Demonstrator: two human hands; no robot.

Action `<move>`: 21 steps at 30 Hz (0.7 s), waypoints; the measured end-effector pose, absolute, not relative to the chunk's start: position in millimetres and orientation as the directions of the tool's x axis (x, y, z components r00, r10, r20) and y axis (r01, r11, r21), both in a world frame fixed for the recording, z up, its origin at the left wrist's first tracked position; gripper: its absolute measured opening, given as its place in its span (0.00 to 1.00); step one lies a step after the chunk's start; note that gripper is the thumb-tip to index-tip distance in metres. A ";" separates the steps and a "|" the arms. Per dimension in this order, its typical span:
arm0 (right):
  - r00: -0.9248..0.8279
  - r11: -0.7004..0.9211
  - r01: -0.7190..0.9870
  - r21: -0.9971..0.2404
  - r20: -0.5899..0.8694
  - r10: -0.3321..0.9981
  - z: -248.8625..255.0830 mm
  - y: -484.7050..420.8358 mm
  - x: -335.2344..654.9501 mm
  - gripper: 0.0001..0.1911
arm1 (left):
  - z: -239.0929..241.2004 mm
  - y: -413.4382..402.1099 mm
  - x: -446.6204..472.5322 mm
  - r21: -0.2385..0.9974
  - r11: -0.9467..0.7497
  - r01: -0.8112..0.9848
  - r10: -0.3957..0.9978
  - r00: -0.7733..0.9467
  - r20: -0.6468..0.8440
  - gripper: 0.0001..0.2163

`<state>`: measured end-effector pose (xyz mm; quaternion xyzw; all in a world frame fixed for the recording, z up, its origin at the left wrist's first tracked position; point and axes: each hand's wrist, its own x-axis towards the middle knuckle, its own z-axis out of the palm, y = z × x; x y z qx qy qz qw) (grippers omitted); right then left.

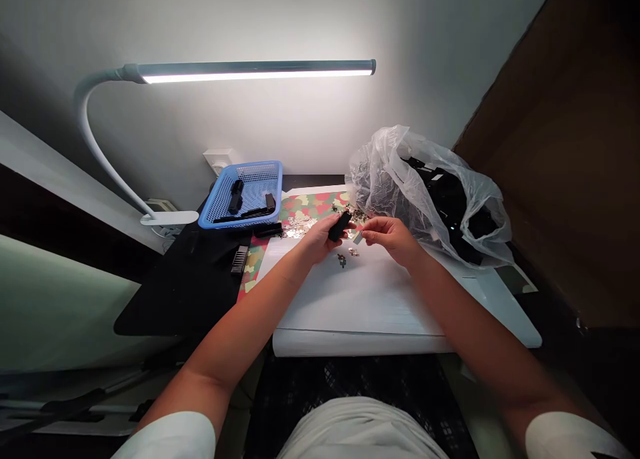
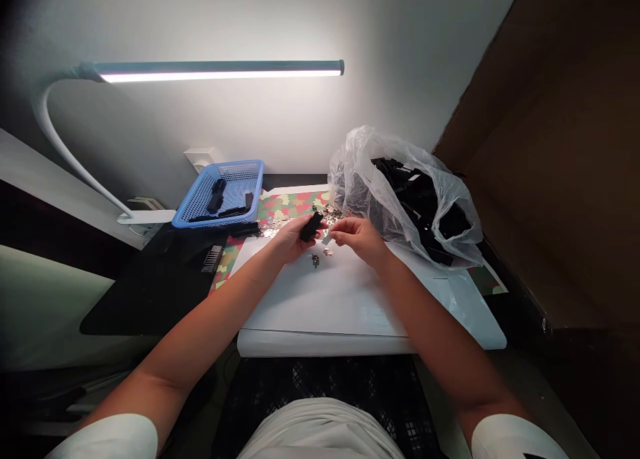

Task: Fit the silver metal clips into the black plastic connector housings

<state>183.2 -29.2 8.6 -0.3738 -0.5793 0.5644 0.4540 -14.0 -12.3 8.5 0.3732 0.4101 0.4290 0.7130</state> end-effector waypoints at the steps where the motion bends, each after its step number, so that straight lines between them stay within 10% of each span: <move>1: -0.280 0.096 -0.093 -0.991 0.118 0.953 7.9 -29.2 182.0 0.19 | 9.1 -13.4 -13.0 0.890 0.357 -0.286 0.911 0.319 -0.263 0.11; 8: -0.113 0.280 -0.076 -0.957 0.288 0.951 1.0 -30.7 176.6 0.19 | 9.8 -18.1 -7.9 0.888 0.379 -0.258 0.864 0.442 -0.240 0.11; 21: -0.219 0.145 -0.137 -0.980 0.173 0.960 4.5 -31.7 172.5 0.18 | 9.4 -20.5 -3.3 0.906 0.370 -0.206 0.820 0.531 -0.214 0.16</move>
